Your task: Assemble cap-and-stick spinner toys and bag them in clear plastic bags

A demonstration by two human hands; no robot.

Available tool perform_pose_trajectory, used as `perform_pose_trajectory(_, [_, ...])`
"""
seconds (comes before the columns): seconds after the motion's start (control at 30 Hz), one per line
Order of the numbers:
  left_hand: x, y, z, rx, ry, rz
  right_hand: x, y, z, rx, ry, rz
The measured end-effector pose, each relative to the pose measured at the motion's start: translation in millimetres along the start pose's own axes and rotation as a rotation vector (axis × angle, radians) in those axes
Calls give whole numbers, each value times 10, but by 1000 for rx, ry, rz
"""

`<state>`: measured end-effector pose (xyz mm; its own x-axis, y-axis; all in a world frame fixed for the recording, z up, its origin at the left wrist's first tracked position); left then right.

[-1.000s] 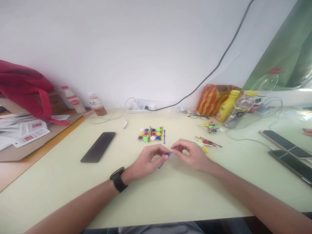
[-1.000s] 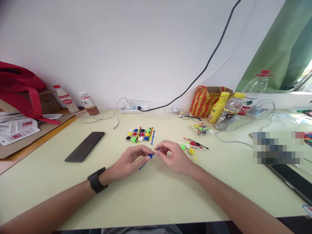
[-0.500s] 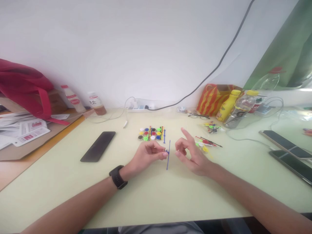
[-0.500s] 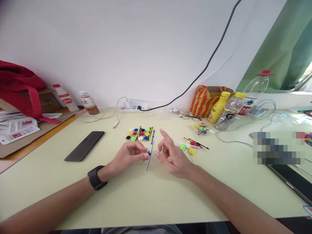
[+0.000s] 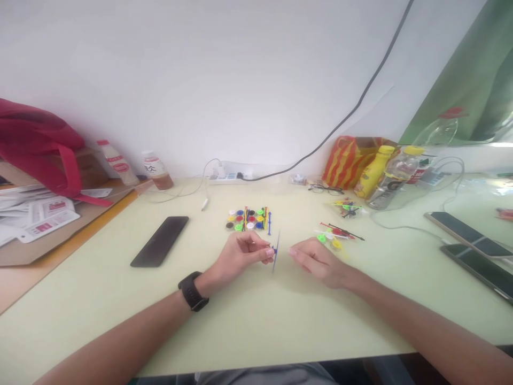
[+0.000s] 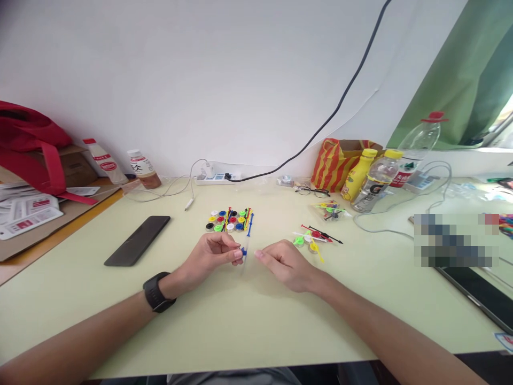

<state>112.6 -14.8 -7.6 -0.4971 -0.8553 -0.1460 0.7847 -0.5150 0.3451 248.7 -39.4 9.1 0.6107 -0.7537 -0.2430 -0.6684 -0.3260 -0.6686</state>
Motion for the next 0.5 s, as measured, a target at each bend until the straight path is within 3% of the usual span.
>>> perform_pose_trajectory(0.17, [17,21,-7,14,-2,-14,-17,-161,23,-120,43,195])
perform_pose_trajectory(0.33, [24,33,-41,24,-24,-8,-39,-53,0,-288,37,155])
perform_pose_trajectory(0.5, [22,53,-58,12,-52,-12,-56,-22,25,-265,52,166])
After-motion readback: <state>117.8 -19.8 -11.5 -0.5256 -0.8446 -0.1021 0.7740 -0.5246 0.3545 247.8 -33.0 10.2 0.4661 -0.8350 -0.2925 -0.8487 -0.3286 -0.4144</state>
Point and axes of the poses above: each hand's wrist, its own x-axis away from the middle knuckle, its own y-axis out of the palm, z = x × y, the point moved 10 cm from there along -x, towards the middle knuckle, and after that the axes turned 11 degrees about x, right-handed, at the moved point
